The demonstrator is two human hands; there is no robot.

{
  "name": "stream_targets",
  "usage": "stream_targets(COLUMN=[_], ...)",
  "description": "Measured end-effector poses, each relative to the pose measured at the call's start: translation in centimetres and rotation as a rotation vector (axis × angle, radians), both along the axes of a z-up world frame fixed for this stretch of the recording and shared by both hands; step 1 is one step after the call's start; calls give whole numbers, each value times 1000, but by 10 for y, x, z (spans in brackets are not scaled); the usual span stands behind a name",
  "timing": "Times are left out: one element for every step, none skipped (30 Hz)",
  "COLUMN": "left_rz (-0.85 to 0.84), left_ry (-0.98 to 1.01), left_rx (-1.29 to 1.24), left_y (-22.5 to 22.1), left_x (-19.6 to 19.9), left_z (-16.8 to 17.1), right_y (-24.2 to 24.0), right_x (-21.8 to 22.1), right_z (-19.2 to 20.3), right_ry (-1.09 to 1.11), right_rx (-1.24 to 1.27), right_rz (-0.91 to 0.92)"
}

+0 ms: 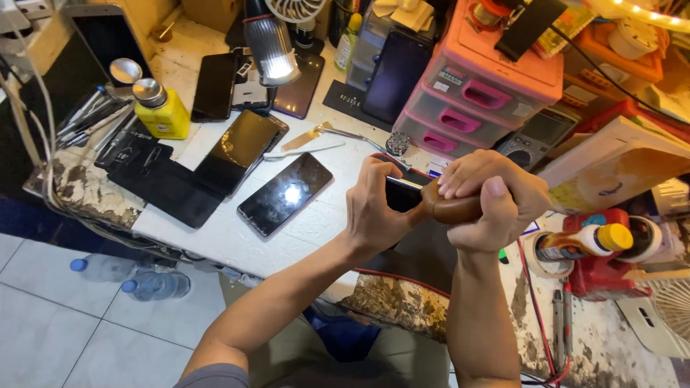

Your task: Testing mobile phone functionality, checking screens, and handling cash at a repair station.

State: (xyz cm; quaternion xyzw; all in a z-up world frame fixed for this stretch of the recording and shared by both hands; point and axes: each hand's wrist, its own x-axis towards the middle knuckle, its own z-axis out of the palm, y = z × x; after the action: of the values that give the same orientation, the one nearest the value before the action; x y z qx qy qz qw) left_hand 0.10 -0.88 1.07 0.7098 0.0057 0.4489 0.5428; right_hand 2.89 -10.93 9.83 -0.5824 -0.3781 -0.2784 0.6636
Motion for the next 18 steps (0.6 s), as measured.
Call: stream_targets(left_rz=[-14,-20,-25,-39,-26,-14,-23,-34,-41,-45,-36,-27,-25,-38,-50,-48,-68,-87], left_ry=[-1,-15,-27,-27,-27,-26,-22,-26,-32,-31,-34,-37,-37,-54,-69,-67,-71,-76], left_rx=[-3,2,8,5,13,22,19,17,19,21,23,26,29,22,15,18,0,-17], left_y=[0,1,1,1,1,2,1,1,3,2,2,2,3,4,5,6,6,6], left_x=[1,3,4,3,3,4,3,3,4,4,5,6,6,7,6,6,5,5], left_z=[-3,-5,-8,-8,-7,-7,-6,-6,-5,-8,-10,-13,-11,-10,-10,-9,-8,-7], right_y=[0,1,1,3,5,8,4,2,0,0,1,2,6,10,15,19,24,28], right_x=[1,1,2,-2,-4,-6,-3,0,3,3,3,4,2,-1,-4,-3,-2,-1], right_z=[2,3,4,8,12,16,12,9,5,5,5,6,12,17,22,22,22,22], right_ry=[-1,-9,-15,-15,-14,-13,-9,6,18,20,27,35,35,38,45,47,38,29], right_rx=[-3,-5,-7,-10,-29,-48,-51,-20,14,16,21,26,28,13,-3,0,23,46], right_rz=[-14,-21,-27,-41,-46,-51,-59,-46,-29,-33,-25,-16,-14,-10,-5,-4,-5,-7])
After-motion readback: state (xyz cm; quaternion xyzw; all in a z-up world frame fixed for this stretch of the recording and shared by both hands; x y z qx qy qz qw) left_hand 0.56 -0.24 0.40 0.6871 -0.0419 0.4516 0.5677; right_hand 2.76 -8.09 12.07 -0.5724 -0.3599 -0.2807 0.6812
